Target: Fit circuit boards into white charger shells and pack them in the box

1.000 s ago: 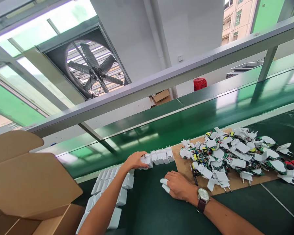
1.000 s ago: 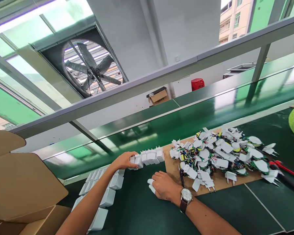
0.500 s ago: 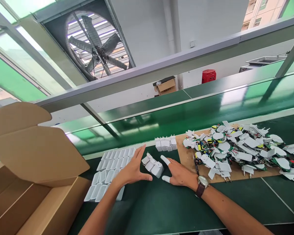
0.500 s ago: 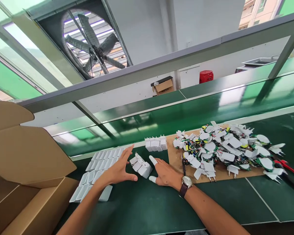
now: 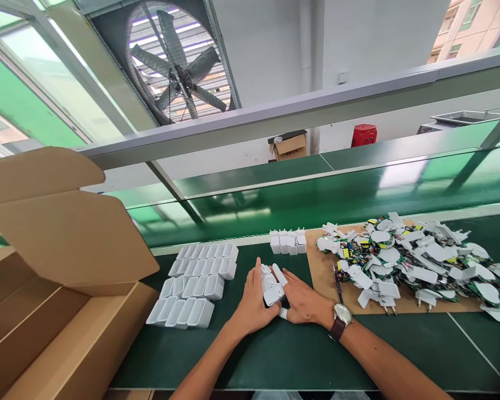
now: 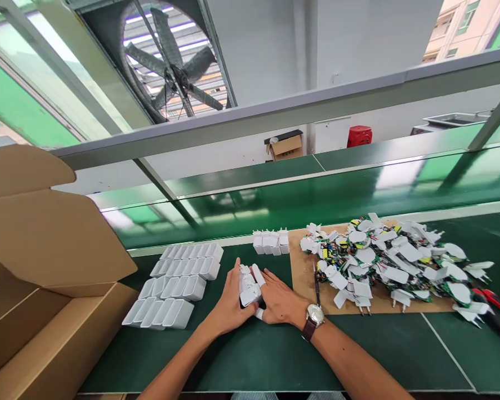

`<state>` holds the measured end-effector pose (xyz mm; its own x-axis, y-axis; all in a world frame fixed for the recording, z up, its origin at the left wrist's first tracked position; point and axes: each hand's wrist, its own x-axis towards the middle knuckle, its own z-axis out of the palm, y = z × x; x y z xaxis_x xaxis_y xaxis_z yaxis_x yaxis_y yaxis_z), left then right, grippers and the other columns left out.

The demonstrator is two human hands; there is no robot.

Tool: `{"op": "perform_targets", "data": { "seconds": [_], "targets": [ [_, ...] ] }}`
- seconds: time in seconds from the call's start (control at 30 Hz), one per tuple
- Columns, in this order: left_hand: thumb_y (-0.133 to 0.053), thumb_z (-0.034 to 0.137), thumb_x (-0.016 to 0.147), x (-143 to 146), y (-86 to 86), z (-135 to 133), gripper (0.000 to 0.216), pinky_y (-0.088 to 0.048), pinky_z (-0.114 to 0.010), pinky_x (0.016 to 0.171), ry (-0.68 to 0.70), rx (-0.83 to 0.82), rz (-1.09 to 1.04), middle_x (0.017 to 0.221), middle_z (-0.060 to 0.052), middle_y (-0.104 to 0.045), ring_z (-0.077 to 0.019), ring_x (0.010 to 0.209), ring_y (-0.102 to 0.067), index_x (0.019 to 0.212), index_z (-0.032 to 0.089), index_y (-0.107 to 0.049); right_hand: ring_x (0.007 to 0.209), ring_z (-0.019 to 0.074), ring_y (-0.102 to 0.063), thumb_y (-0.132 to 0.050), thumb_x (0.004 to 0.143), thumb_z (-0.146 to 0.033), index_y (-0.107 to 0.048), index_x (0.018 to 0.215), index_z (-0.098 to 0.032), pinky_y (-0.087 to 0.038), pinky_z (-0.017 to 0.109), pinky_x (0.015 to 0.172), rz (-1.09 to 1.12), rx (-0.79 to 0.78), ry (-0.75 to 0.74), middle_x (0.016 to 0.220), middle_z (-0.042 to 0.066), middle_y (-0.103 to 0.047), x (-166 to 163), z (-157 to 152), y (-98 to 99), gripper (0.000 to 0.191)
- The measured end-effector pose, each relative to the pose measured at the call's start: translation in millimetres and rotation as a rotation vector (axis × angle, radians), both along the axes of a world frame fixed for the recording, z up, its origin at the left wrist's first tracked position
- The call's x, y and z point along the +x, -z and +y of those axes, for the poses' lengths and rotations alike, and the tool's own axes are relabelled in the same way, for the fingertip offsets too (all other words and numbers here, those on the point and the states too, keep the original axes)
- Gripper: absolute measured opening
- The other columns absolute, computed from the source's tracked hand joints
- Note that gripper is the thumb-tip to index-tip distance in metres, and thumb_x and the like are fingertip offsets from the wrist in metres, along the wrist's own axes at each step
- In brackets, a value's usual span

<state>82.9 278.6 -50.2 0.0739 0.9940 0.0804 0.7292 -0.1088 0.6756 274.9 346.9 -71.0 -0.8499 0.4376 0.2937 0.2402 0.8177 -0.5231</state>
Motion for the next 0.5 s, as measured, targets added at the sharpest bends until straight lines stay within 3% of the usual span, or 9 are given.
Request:
{"op": "perform_targets", "data": {
  "seconds": [0.07, 0.13, 0.23, 0.4, 0.5],
  "targets": [
    [-0.075, 0.025, 0.072, 3.2, -4.3, -2.2, 0.124, -0.029, -0.061, 0.125, -0.026, 0.031, -0.006, 0.158, -0.024, -0.037, -0.0423, 0.148, -0.037, 0.166, 0.017, 0.005, 0.155, 0.0396, -0.031, -0.071, 0.084, -0.025, -0.004, 0.166, -0.005, -0.031, 0.060, 0.126, 0.000, -0.017, 0.030, 0.166, 0.030, -0.029, 3.5, -0.6, 7.4, 0.108],
    [-0.077, 0.028, 0.069, -3.0, -18.2, -8.0, 0.127, -0.032, -0.058, 0.124, -0.062, 0.072, -0.051, 0.155, -0.023, -0.041, -0.0411, 0.147, -0.040, 0.166, 0.015, 0.004, 0.154, 0.0386, -0.034, -0.071, 0.090, -0.036, 0.002, 0.167, -0.014, -0.036, 0.061, 0.123, 0.015, -0.044, 0.099, 0.167, 0.026, -0.031, 9.2, -0.9, 17.7, 0.108],
    [-0.080, 0.032, 0.070, -37.4, -63.0, -28.5, 0.128, -0.035, -0.051, 0.125, -0.219, 0.203, -0.080, 0.161, -0.019, -0.036, -0.0377, 0.150, -0.038, 0.166, 0.019, 0.005, 0.154, 0.0356, -0.036, -0.060, 0.099, -0.041, 0.003, 0.168, -0.025, -0.039, 0.057, 0.123, 0.012, -0.014, 0.119, 0.170, 0.018, -0.029, 17.8, 4.8, 34.3, 0.095],
    [-0.082, 0.041, 0.072, -156.2, -164.0, -90.5, 0.124, -0.035, -0.047, 0.124, -0.795, 0.534, 0.256, 0.166, -0.015, -0.029, -0.0352, 0.151, -0.037, 0.165, 0.022, -0.002, 0.147, 0.0373, -0.047, -0.058, 0.097, -0.045, -0.005, 0.168, -0.036, -0.044, 0.056, 0.120, 0.034, 0.004, 0.177, 0.166, 0.008, -0.039, 21.6, 15.3, 55.3, 0.089],
    [-0.085, 0.040, 0.065, -247.5, -190.0, -116.2, 0.124, -0.029, -0.056, 0.125, -1.070, 0.511, 0.542, 0.158, -0.018, -0.041, -0.0416, 0.149, -0.035, 0.164, 0.016, -0.014, 0.142, 0.0392, -0.053, -0.061, 0.094, -0.048, -0.014, 0.168, -0.038, -0.052, 0.054, 0.114, 0.037, -0.001, 0.188, 0.160, 0.007, -0.049, 24.1, 19.1, 64.9, 0.087]
  ]
}}
